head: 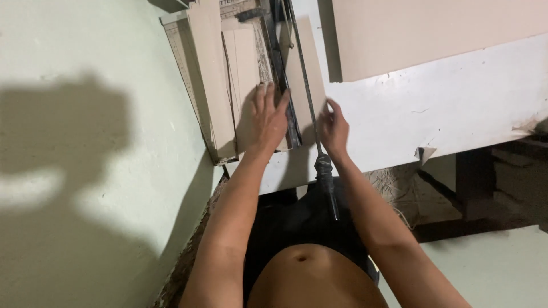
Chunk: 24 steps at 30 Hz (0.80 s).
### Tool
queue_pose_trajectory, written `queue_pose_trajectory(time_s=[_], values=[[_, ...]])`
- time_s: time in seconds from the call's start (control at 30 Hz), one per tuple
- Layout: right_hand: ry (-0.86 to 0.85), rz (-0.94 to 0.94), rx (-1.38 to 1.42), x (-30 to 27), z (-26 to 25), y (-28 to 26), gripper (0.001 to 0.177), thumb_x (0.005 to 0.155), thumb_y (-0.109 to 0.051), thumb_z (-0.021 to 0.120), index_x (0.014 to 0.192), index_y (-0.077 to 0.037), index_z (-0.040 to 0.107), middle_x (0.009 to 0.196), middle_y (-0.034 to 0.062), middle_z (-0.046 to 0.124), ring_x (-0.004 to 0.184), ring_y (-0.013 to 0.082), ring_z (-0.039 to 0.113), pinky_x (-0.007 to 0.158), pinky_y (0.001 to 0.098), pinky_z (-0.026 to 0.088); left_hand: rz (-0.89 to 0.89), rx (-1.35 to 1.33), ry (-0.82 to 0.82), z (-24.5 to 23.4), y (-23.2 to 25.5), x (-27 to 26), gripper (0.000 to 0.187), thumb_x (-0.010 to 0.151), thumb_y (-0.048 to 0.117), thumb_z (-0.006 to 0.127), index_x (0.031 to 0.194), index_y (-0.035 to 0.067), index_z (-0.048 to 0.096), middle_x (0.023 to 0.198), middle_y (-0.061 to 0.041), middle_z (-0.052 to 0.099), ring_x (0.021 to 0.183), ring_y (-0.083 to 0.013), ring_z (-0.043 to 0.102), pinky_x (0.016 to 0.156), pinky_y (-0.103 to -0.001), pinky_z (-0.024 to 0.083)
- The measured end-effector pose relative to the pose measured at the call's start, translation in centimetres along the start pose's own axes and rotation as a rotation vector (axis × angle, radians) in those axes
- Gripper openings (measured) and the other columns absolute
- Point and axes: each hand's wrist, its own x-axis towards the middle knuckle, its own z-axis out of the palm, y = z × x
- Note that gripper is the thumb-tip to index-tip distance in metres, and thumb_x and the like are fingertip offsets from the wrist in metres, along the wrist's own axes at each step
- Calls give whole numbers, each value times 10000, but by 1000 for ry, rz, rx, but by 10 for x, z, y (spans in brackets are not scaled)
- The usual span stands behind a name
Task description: The person uses a manual paper cutter to trim a large sheet of cardboard into smaller rectangular pieces. They repeatedly align the sheet against the cutter's guide, lower the blade to slice, and stack the cut pieces on the left side of the machine.
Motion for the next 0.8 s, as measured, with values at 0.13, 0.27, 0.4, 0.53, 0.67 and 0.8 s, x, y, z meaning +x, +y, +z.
queue_pose_trajectory(time_s=[0.13,0.27,0.4,0.53,0.67,0.8], values=[[2,22,-206,22,12,-17,456,1029,-96,554,1469,-202,502,1038,191,734,984,449,713,915,583,551,46,57,-34,16,8,18,635,989,221,659,1567,251,399,1602,-223,311,1529,-429,170,1198,-640,201],[-11,64,-219,30,13,-9,402,1036,-188,560,1433,-248,556,874,60,752,856,306,746,839,482,559,-48,209,-155,-16,34,34,737,853,490,770,1457,120,563,1638,-297,177,1531,-467,76,1202,-690,34],[-37,82,-207,35,4,-1,378,1057,-232,557,1435,-251,563,814,38,732,767,237,709,775,438,548,-86,207,-289,10,27,54,1116,803,424,835,1640,124,160,1653,-326,47,1538,-470,6,1185,-729,-54],[-248,-4,-286,44,-13,19,655,975,-43,573,1576,-267,444,1080,159,757,1031,387,722,920,512,560,-144,332,-293,35,24,61,1141,822,435,824,1642,109,100,1658,-314,36,1545,-462,22,1175,-744,-32],[-223,5,-285,47,-12,-2,652,995,-2,511,1585,-269,439,1112,149,743,1105,370,701,954,506,543,-105,241,-263,16,25,54,1179,842,387,846,1639,98,27,1653,-339,46,1547,-492,51,1171,-744,-30],[-210,13,-303,54,-7,-5,591,1020,-51,486,1570,-267,458,1202,122,735,1162,349,682,1011,490,527,-81,205,-254,2,30,52,1213,821,375,870,1636,112,10,1652,-350,51,1545,-504,57,1165,-764,-36]])
